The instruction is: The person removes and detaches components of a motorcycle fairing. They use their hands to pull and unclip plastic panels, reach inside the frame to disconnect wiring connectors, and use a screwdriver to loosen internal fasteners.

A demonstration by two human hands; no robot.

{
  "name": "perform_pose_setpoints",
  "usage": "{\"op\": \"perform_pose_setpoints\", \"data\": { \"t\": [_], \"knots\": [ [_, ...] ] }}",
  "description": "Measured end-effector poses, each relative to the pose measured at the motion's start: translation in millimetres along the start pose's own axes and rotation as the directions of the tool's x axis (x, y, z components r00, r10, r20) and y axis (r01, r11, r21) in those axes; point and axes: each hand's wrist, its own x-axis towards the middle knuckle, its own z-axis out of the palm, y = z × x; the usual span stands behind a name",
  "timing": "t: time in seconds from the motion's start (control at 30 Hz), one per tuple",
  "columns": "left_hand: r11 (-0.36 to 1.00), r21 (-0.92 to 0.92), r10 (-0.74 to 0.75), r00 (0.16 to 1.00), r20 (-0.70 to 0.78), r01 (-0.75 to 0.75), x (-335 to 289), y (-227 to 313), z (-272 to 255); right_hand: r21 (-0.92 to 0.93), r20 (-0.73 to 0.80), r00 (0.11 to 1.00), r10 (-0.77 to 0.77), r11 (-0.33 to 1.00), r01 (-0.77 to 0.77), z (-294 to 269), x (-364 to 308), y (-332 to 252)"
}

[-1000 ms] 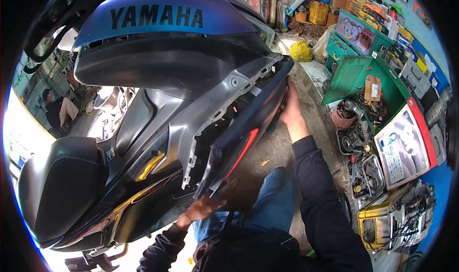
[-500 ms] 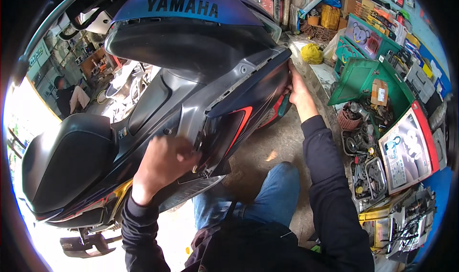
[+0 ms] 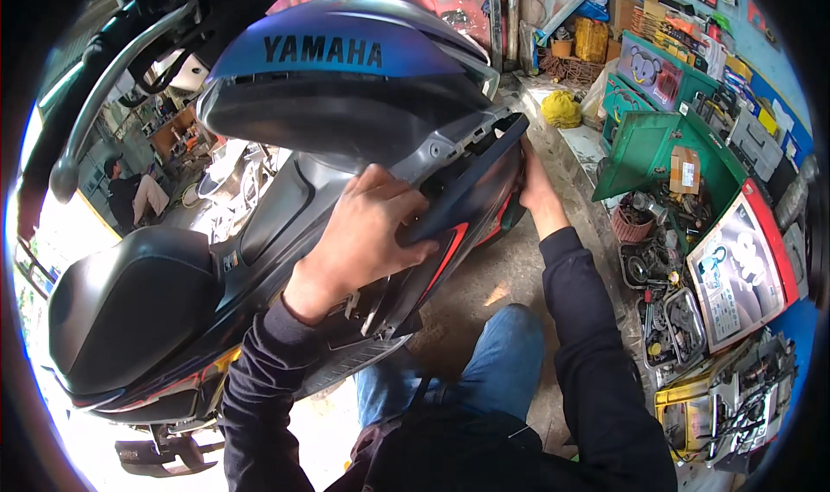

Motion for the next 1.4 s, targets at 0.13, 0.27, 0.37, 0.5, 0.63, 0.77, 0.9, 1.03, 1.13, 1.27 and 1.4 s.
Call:
{"op": "perform_pose_setpoints", "data": {
  "t": [0.13,0.27,0.37,0.5,0.63,0.77,0.9,1.03,1.13,1.27,1.4],
  "knots": [
    [0.999,0.029,0.022,0.996,0.086,-0.025,19,-12,-1,0.039,-0.001,0.996,0.084,0.996,-0.084,-4,6,-8],
    [0.988,-0.095,0.133,0.986,0.101,-0.123,54,-34,15,-0.135,-0.256,0.957,0.137,0.975,-0.176,5,25,-38],
    [0.971,-0.181,0.182,0.971,0.153,-0.154,66,-33,29,-0.239,-0.184,0.983,-0.009,0.970,-0.036,5,39,-42],
    [0.957,-0.272,0.141,0.979,0.150,-0.096,74,-33,36,-0.121,-0.115,0.990,0.087,0.988,-0.101,-14,59,-47],
    [0.943,-0.333,0.042,0.978,0.205,0.029,67,-24,28,-0.057,-0.173,0.963,0.204,0.975,-0.217,4,50,-42],
    [0.932,-0.347,-0.017,0.967,0.253,0.107,77,-24,18,-0.152,-0.240,0.955,0.173,0.965,-0.213,10,49,-55],
    [0.871,-0.400,-0.172,0.940,0.294,0.284,85,-15,24,-0.221,-0.247,0.943,0.224,0.934,-0.280,12,54,-68],
    [0.921,-0.182,-0.302,0.925,0.231,0.346,107,16,15,-0.246,-0.304,0.917,0.259,0.908,-0.338,10,57,-75],
    [0.854,-0.133,-0.455,0.845,0.280,0.503,116,24,20,-0.304,-0.302,0.883,0.361,0.841,-0.447,9,64,-89],
    [0.773,-0.074,-0.596,0.760,0.260,0.631,126,35,24,-0.291,-0.264,0.845,0.465,0.797,-0.529,3,72,-86],
    [0.675,-0.012,-0.725,0.667,0.172,0.738,133,42,40,-0.251,-0.162,0.918,0.361,0.885,-0.392,0,85,-88]
  ]
}}
